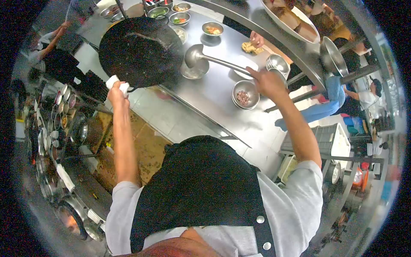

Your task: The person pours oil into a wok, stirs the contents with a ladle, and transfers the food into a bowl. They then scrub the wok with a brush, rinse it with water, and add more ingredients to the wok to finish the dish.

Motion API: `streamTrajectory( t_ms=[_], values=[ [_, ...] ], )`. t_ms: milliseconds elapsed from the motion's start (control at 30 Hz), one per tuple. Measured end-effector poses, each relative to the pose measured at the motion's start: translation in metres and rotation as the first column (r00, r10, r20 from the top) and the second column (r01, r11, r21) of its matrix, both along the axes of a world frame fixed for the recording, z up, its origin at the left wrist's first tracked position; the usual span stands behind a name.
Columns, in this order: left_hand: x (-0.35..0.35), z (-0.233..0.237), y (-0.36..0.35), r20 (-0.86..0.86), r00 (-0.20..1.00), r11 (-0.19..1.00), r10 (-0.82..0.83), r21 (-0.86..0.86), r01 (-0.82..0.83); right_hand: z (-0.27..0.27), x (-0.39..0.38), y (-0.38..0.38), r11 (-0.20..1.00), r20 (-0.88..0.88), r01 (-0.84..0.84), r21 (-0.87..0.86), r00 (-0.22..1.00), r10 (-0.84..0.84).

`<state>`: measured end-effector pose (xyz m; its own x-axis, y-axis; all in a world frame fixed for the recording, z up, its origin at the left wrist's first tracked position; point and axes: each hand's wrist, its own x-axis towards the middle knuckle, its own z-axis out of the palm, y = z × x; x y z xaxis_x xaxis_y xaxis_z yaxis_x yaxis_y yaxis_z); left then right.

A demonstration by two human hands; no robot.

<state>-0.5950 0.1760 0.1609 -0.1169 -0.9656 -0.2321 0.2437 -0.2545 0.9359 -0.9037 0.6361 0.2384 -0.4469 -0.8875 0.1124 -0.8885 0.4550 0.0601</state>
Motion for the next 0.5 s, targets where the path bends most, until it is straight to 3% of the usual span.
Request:
streamTrajectory(
  t_ms=[33, 100, 167, 200, 233, 267, 300, 367, 433, 500],
  values=[
    [0.013, -0.003, 0.003, 0.032, 0.999, 0.999, -0.029, 0.017, 0.029, 0.017, 0.012, -0.003, 0.997, -0.004, 0.063, 0.035, 0.998, -0.063],
    [0.047, -0.044, -0.005, -0.091, 0.989, 0.991, -0.113, 0.059, 0.119, 0.017, 0.025, -0.010, 0.992, 0.283, 0.035, -0.121, 0.959, 0.001],
    [0.083, -0.055, 0.017, -0.174, 0.982, 0.979, -0.068, 0.180, 0.099, -0.002, 0.048, -0.032, 0.978, 0.585, 0.120, -0.171, 0.811, 0.003],
    [0.102, -0.062, 0.029, -0.235, 0.972, 0.965, 0.002, 0.255, 0.060, -0.022, 0.059, -0.044, 0.982, 0.547, 0.004, -0.186, 0.831, 0.100],
    [0.123, -0.069, 0.041, -0.291, 0.953, 0.943, 0.079, 0.331, 0.023, -0.023, 0.086, -0.065, 0.981, 0.781, 0.085, -0.177, 0.619, 0.087],
    [0.151, -0.071, 0.059, -0.308, 0.951, 0.914, 0.027, 0.394, 0.102, -0.038, 0.106, -0.088, 0.974, 0.960, 0.214, 0.072, 0.251, -0.126],
    [0.179, -0.069, 0.075, -0.326, 0.945, 0.875, -0.024, 0.450, 0.178, -0.075, 0.124, -0.103, 0.965, 0.969, 0.247, 0.089, 0.204, -0.141],
    [0.204, -0.037, 0.118, -0.122, 0.991, 0.851, 0.049, 0.524, 0.022, -0.166, 0.154, -0.124, 0.986, 0.911, 0.164, 0.009, 0.405, -0.076],
    [0.258, -0.057, 0.128, 0.015, 0.996, 0.843, 0.088, 0.532, -0.082, -0.206, 0.199, -0.133, 0.993, 0.861, 0.114, -0.020, 0.507, -0.041],
    [0.313, -0.074, 0.135, 0.072, 0.978, 0.785, 0.196, 0.586, -0.201, -0.182, 0.236, -0.144, 0.994, 0.915, 0.046, 0.098, 0.388, -0.108]
  ],
)
